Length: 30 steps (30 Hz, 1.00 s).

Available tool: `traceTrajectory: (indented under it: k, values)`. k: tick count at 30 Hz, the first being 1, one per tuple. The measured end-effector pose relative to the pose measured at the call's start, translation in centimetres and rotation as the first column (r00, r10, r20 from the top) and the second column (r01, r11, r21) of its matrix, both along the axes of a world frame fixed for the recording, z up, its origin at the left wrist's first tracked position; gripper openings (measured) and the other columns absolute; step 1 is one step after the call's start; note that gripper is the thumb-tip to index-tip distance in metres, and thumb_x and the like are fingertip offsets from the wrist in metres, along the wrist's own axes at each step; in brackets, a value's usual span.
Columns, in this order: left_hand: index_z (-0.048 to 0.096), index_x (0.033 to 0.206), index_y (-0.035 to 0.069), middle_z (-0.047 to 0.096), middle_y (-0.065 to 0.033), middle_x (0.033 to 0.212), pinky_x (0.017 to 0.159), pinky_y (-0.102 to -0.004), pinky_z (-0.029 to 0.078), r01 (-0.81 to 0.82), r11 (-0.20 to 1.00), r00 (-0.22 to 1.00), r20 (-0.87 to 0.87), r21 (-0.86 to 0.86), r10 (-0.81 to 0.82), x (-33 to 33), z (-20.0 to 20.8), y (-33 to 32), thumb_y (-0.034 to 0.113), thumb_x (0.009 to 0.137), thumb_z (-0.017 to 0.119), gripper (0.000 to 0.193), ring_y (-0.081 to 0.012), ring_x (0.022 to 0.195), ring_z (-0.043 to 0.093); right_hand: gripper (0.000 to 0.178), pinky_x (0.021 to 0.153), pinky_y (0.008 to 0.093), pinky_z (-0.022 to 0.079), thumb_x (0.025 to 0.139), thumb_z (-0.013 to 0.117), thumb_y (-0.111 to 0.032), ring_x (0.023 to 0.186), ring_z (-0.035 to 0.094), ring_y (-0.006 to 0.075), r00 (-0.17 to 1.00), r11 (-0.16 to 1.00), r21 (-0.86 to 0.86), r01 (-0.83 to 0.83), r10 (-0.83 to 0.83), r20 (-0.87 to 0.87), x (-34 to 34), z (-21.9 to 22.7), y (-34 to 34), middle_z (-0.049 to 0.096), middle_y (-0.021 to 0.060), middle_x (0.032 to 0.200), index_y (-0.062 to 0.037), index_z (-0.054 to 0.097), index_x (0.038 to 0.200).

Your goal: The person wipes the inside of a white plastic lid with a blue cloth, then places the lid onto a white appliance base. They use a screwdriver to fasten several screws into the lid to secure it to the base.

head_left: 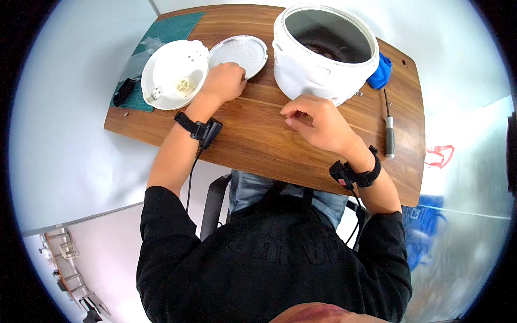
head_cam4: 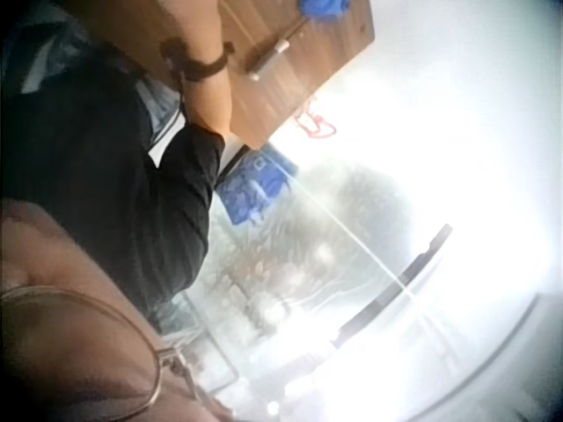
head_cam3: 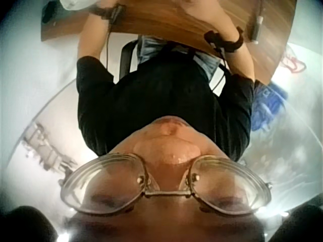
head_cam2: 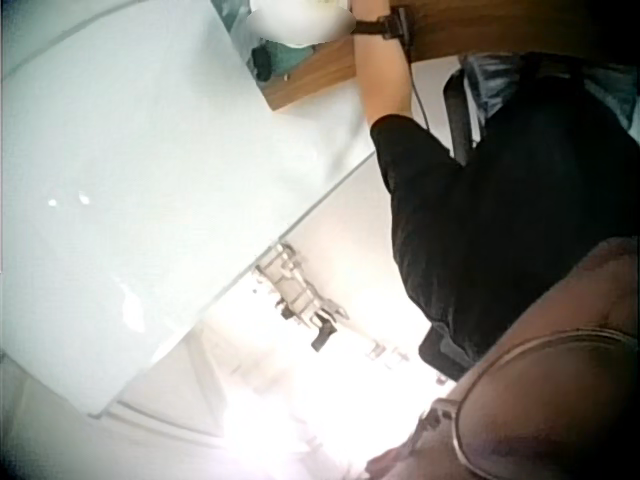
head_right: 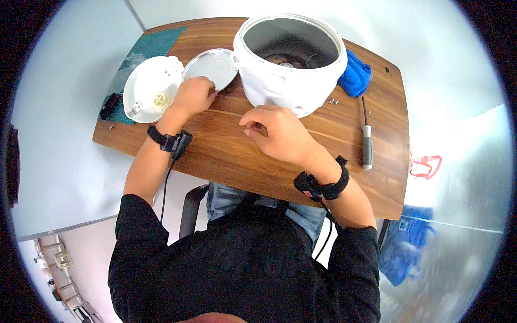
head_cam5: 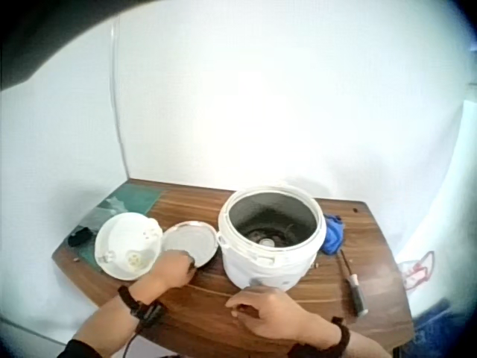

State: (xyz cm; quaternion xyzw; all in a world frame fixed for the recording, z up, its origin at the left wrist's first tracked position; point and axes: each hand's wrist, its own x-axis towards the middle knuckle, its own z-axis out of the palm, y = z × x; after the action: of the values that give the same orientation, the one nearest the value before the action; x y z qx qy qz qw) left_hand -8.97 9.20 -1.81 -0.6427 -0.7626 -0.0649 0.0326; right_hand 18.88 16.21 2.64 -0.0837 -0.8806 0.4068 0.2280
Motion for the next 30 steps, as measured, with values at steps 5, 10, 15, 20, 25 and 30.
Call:
traceTrajectory:
  k: [5,10,15,20,25,30]
  values:
    - [0.076,0.098,0.006,0.073,-0.0144,0.087,0.072,-0.0443,0.058,-0.013,0.951,0.997,0.080,0.308,-0.013,-0.3,0.9,-0.3,0.013,0.085,0.071,0.015,-0.0353,0.079,0.071,0.016,0.073,0.0389,0.057,0.084,0.073,-0.001,0.081,0.071,0.0302,1.000,1.000,0.007,-0.004,0.004,0.000,0.7,0.1,0.2,0.072,0.0155,0.089,-0.0019,0.071,0.100]
    - [0.076,0.096,0.004,0.074,-0.0140,0.088,0.069,-0.0405,0.060,-0.045,0.813,0.999,0.012,0.581,0.047,-0.9,1.6,0.4,0.010,0.084,0.072,0.014,-0.0326,0.076,0.072,0.016,0.072,0.0396,0.056,0.084,0.072,-0.001,0.081,0.071,0.0308,1.000,1.000,0.019,-0.019,0.019,-0.018,0.7,0.1,0.3,0.071,0.0151,0.089,-0.0024,0.071,0.100]
    - [0.075,0.098,0.006,0.074,-0.0112,0.087,0.068,-0.0385,0.059,-0.089,0.707,0.995,0.029,0.701,0.096,-2.2,1.6,0.5,0.010,0.083,0.073,0.015,-0.0284,0.076,0.073,0.017,0.071,0.0397,0.056,0.083,0.072,-0.001,0.079,0.070,0.0308,0.998,0.999,0.033,-0.037,0.038,-0.040,0.6,-0.4,0.5,0.071,0.0146,0.088,-0.0029,0.071,0.100]
    - [0.076,0.097,0.007,0.074,-0.0100,0.087,0.065,-0.0348,0.059,-0.088,0.606,0.994,0.029,0.791,0.107,-2.7,3.1,0.2,0.011,0.085,0.074,0.013,-0.0233,0.075,0.074,0.016,0.069,0.0389,0.055,0.083,0.071,0.000,0.078,0.070,0.0299,0.999,0.999,0.039,-0.017,0.019,-0.039,1.0,-0.1,0.6,0.071,0.0137,0.088,-0.0031,0.072,0.099]
    - [0.076,0.095,0.005,0.074,-0.0071,0.084,0.058,-0.0281,0.057,-0.058,0.428,0.998,0.055,0.902,0.019,-2.0,7.1,-0.9,0.007,0.085,0.076,0.010,-0.0184,0.066,0.072,0.014,0.068,0.0340,0.055,0.084,0.071,0.002,0.077,0.070,0.0245,0.981,0.983,0.178,0.046,-0.011,-0.194,2.3,3.4,0.9,0.073,0.0119,0.091,-0.0034,0.074,0.098]
    - [0.076,0.092,0.005,0.075,-0.0075,0.085,0.060,-0.0268,0.057,0.136,0.350,0.989,-0.147,0.927,0.004,-0.8,9.9,-1.0,0.005,0.082,0.079,0.011,-0.0170,0.067,0.072,0.019,0.065,0.0259,0.053,0.086,0.073,0.004,0.075,0.066,0.0139,0.845,0.910,0.186,0.370,-0.247,-0.473,3.2,7.3,3.8,0.073,0.0069,0.092,-0.0037,0.076,0.103]
